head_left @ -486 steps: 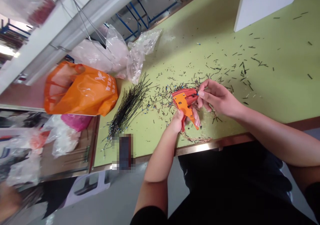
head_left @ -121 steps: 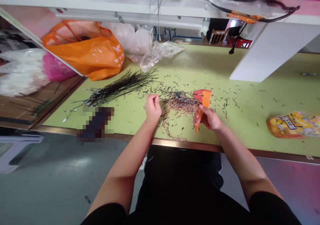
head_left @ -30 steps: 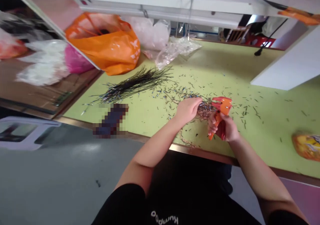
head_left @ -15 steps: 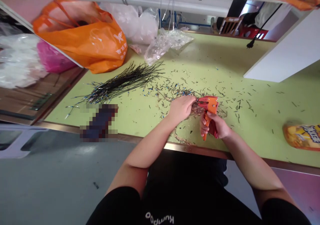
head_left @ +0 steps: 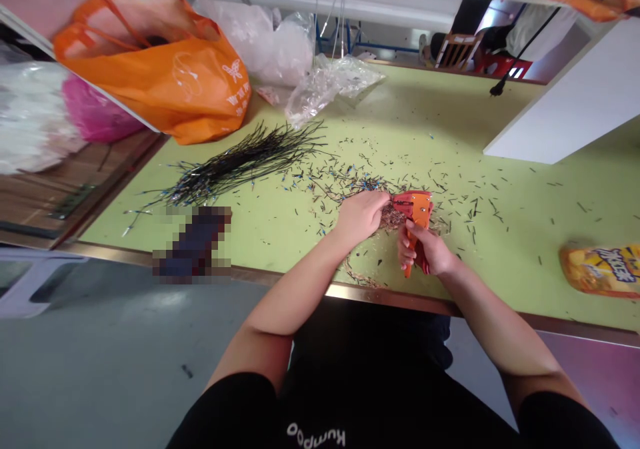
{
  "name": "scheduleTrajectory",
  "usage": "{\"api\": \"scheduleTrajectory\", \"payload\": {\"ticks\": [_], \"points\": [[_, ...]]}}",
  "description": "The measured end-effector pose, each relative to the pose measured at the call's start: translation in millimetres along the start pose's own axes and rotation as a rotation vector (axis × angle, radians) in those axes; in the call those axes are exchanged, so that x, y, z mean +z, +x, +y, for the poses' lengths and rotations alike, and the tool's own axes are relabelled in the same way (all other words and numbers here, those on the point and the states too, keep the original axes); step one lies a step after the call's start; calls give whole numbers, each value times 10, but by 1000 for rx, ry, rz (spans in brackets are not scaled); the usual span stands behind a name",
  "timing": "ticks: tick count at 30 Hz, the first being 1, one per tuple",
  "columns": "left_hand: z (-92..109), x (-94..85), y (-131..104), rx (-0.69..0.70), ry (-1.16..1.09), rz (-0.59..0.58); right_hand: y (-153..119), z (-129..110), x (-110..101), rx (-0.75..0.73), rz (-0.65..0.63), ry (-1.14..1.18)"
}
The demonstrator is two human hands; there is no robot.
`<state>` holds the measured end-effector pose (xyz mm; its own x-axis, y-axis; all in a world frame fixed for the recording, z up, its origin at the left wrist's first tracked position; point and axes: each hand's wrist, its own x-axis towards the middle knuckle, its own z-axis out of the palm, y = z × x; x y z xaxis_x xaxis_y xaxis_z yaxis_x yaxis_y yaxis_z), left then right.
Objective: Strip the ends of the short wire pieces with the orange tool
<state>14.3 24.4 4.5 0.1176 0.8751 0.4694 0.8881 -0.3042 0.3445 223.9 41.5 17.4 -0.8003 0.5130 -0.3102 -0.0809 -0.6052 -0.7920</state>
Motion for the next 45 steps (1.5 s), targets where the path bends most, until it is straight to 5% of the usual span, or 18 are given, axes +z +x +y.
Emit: {"api": "scheduleTrajectory", "payload": {"ticks": [15,34,39,42,45], "points": [[54,-44,9,-22,59,-25,14,132,90,-97,165,-66],[9,-68,32,-40,-222,263,-79,94,169,-308,-19,-66],[-332,-145,45,-364,-179,494,-183,-126,99,-553,4,17],[-410,-176,38,-355,-151,462,-223,-289,17,-556,-12,97],[-280,-127,24,-218,-103,343,-180,-303,-44,-399,-116,92]]}}
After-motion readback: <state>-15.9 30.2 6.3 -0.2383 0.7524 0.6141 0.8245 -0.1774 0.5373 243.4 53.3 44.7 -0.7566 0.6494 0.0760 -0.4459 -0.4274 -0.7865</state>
